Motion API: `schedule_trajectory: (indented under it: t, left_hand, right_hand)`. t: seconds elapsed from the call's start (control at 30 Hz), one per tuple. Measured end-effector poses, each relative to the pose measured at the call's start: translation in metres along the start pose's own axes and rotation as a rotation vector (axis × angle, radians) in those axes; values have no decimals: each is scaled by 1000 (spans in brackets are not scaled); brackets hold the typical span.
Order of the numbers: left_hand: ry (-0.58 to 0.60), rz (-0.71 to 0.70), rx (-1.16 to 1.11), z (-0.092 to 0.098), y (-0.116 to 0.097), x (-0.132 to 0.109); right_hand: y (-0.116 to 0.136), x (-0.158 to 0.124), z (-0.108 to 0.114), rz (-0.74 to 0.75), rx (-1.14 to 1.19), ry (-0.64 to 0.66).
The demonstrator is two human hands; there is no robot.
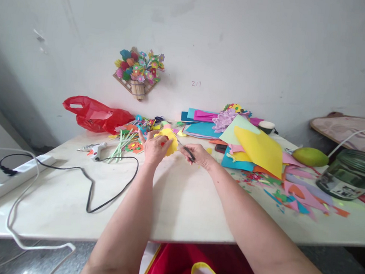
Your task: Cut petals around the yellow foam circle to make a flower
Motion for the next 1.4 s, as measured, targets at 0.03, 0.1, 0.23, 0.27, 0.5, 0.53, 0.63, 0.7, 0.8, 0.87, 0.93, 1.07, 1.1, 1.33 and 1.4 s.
schedule_trajectory:
  t: [0.03,0.1,0.23,0.27,0.5,0.53,0.63,0.7,0.8,0.87,0.93,1.07,1.1,1.33,1.4]
  left_hand:
    - [2,1,-1,0,0,0]
    - [6,7,0,-1,1,0]
    - [7,9,8,-1,1,0]
    - [6,6,9,0,1,0]
    - [18,11,3,-1,3,0]
    - [17,12,-2,-1,4,0]
    - [11,21,-10,0,6,-1]
    - [12,28,-9,0,6,-1]
    - [10,21,-7,0,6,-1]
    - [11,16,-10,0,5,-1]
    - [15,23,-13,0,6,-1]
    - [20,20,-19,0,6,-1]
    - [20,18,-19,-1,6,-1]
    - [-9,-15,-1,1,5,-1]
    - [-19,-25,12,3,2,-1]
  right_hand:
    - [0,0,0,3,-3,3]
    - [0,0,0,12,-13,8]
    - [1,-1,0,21,-36,16]
    - [1,-1,0,21,-41,18]
    - [1,-2,0,23,-63,44]
    - [1,-2,0,24,-62,48]
    - [1,-1,0,25,-54,57]
    - [0,-1,0,21,-49,59]
    - [1,-2,1,11,-43,58]
    - [1,-2,1,13,-42,60]
    - [3,-3,1,18,-42,63]
    - [4,-5,1,12,-35,65]
    - [4,-6,1,10,-34,66]
    - [4,-5,9,27,14,-12]
    - [5,-6,13,31,51,-47]
Point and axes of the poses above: each hand's wrist, its own x-axis towards the middle knuckle, its own z-axis out of the back of the hand, y = z × x, the point moved 8 cm from there along x, towards the middle knuckle, and after that the axes turned 10 degrees about -z, right-handed, at the moved point
